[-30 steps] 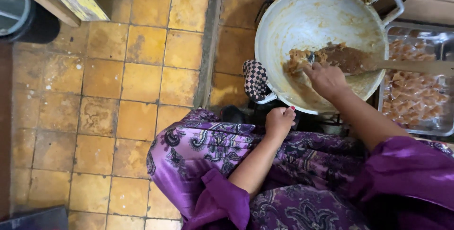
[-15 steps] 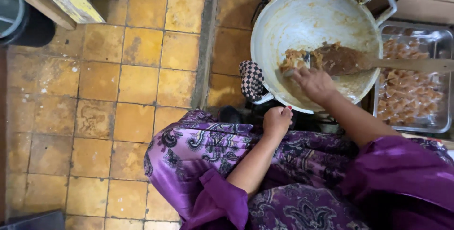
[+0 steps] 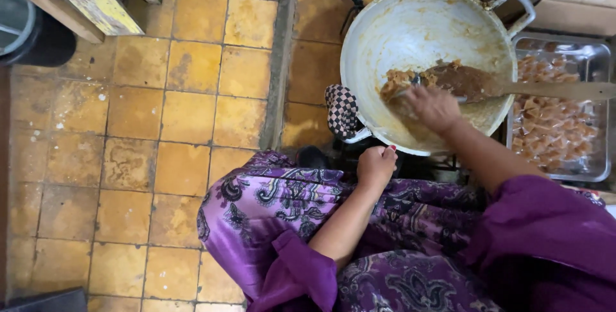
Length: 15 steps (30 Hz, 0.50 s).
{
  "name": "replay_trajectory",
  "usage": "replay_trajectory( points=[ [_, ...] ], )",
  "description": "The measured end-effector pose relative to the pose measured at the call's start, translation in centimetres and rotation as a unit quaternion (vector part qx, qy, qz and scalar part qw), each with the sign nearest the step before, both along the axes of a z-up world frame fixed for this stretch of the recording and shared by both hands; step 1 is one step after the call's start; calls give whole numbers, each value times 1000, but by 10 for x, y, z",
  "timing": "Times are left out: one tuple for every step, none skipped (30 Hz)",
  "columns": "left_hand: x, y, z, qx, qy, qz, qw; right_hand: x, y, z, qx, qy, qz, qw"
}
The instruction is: Scooping filling from a bowl and rolling it into small balls by hand
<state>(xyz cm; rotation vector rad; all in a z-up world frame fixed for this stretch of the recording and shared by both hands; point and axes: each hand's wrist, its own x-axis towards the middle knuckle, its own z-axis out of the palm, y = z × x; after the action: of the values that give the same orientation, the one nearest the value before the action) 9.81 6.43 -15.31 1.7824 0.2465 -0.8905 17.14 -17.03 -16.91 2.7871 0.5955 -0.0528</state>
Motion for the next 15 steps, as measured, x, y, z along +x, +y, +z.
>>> replay_trajectory(
  points=[
    [1, 0, 1, -3, 1, 5, 1000, 9, -4, -3, -23, 14, -40, 999],
    [2, 1, 2, -6, 1, 10, 1000, 17, -7, -6, -45, 27, -81, 995],
    [0, 2, 1, -6, 0, 12, 1000, 10, 15, 29, -44, 26, -79, 996],
    [0, 3, 0, -6, -2, 8, 1000, 4, 38, 63, -15, 56, -122, 991],
    [0, 2, 0, -7, -6, 5, 1000, -2, 59, 98, 14, 86, -166, 982],
    [5, 6, 7, -7, -8, 7, 1000, 4, 40, 66, 13, 84, -164, 983],
    [5, 9, 14, -13, -5, 3, 1000, 4, 20, 33, 14, 94, -194, 976],
    [6, 12, 21, -19, -2, 0, 1000, 5, 0, -1, 14, 103, -224, 969],
    [5, 11, 18, -19, 1, -2, 1000, 2, 10, 8, 14, 107, -227, 968],
    [4, 10, 16, -15, 3, -2, 1000, 0, 19, 18, 18, 123, -212, 969],
    [6, 8, 13, -12, 2, -1, 1000, 1, 27, 28, 23, 136, -197, 971],
    [7, 9, 16, -12, 2, -3, 1000, 4, 21, 21, 22, 136, -199, 970],
    [6, 9, 18, -14, -3, 0, 1000, 6, 16, 13, 13, 92, -184, 978],
    [5, 11, 20, -16, -8, 4, 1000, 8, 11, 6, 4, 48, -169, 984],
    [5, 11, 22, -16, -8, 6, 1000, 1, 20, 21, 4, 48, -167, 985]
  ],
)
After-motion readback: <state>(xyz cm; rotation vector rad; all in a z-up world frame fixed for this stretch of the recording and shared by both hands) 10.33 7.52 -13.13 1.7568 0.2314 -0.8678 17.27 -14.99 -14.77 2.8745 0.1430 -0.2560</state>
